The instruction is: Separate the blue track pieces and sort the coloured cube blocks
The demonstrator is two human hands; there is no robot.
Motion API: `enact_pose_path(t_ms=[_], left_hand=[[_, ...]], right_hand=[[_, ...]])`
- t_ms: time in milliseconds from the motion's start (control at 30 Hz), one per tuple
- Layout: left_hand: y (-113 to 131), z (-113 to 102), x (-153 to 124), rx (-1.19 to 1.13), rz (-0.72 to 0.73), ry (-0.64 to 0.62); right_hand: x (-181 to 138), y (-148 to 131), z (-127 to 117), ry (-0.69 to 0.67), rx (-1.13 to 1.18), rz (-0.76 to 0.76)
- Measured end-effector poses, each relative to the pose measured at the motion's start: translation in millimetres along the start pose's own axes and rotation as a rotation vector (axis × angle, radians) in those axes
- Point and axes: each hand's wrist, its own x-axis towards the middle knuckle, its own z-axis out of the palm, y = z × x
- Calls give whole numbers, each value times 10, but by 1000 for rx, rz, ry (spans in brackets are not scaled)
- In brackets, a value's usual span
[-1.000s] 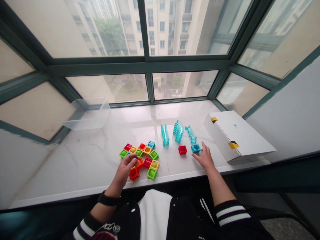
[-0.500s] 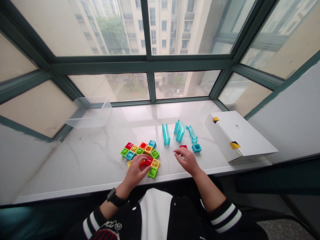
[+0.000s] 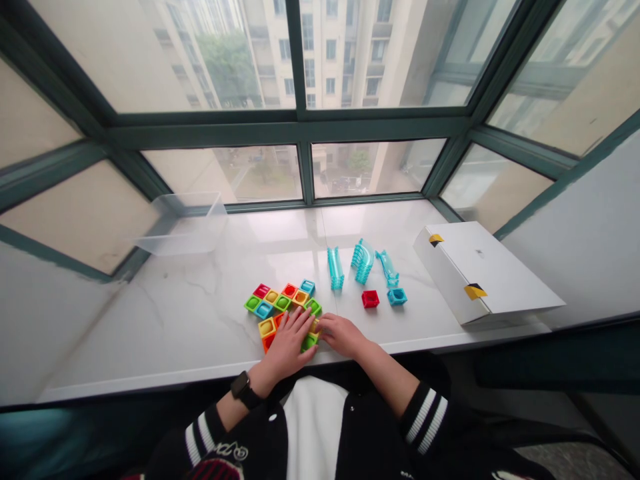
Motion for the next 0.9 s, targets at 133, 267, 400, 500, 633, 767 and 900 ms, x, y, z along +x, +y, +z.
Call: enact_pose_path(t_ms=[133, 267, 400, 500, 633, 767, 900], left_hand=[[20, -6, 4, 32, 0, -19], [25, -9, -3, 36, 8, -44], [1, -3, -8, 6, 17, -6], [-26, -8, -7, -29, 12, 32], [-54, -37, -14, -69, 21, 55], [-93, -92, -38, -101, 22, 55], [-134, -173, -56, -125, -11, 64]], right_hand=[[16, 15, -14, -15, 9, 20], [16, 71, -20, -7, 15, 43], [-10, 133, -69, -4, 14, 25], [-59, 179, -135, 29, 31, 33], [-161, 266, -191, 70, 78, 60], [-240, 359, -174, 141, 153, 81], [-258, 376, -165, 240, 212, 110]])
